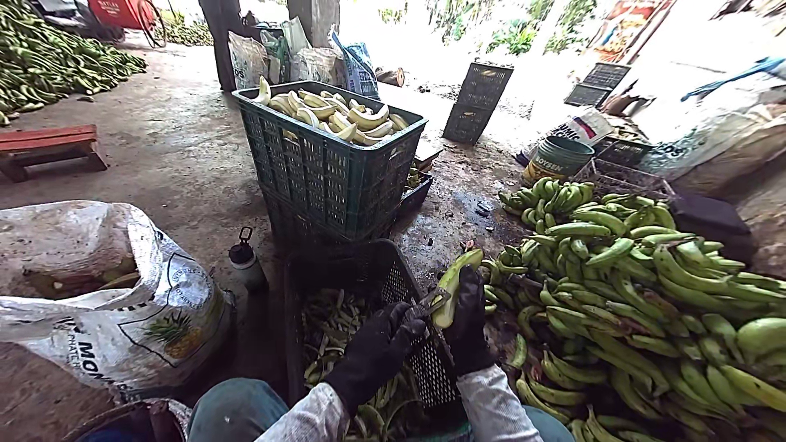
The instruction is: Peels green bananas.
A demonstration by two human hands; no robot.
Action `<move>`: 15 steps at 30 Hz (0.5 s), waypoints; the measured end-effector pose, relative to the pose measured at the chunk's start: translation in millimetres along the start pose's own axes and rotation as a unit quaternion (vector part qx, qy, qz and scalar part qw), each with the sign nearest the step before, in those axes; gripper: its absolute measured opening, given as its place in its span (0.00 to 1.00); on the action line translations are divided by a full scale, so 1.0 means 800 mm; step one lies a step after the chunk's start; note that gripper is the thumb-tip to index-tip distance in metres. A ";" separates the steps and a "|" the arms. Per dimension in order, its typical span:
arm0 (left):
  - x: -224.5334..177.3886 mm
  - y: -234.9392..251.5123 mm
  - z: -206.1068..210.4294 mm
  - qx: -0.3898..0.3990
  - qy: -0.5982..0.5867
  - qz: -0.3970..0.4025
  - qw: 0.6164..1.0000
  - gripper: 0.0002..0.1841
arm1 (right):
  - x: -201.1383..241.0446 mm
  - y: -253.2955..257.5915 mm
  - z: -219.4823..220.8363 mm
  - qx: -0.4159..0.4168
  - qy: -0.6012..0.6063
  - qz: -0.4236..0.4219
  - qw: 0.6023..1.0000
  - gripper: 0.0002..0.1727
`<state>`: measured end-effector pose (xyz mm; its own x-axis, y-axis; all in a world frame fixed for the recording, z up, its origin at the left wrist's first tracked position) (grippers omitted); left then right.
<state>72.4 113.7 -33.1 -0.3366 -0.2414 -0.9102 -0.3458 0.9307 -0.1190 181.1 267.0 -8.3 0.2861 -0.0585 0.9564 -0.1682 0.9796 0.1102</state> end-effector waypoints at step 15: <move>-0.008 -0.005 -0.004 -0.043 0.043 0.034 0.998 0.33 | 0.009 0.004 -0.008 -0.030 -0.027 -0.043 0.998 0.25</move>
<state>73.0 110.9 -25.7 -0.4342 -0.2049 -0.8772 -0.3924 0.9196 -0.0206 189.1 270.7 -2.9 0.2462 -0.1515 0.9573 -0.0883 0.9801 0.1778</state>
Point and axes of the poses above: each hand's wrist, its own y-axis towards the middle knuckle, its own z-axis out of the palm, x = y × z, the point moved 9 cm from there along y, towards the middle knuckle, and after that the axes turned 1 degree about -x, right-handed, at the moved point
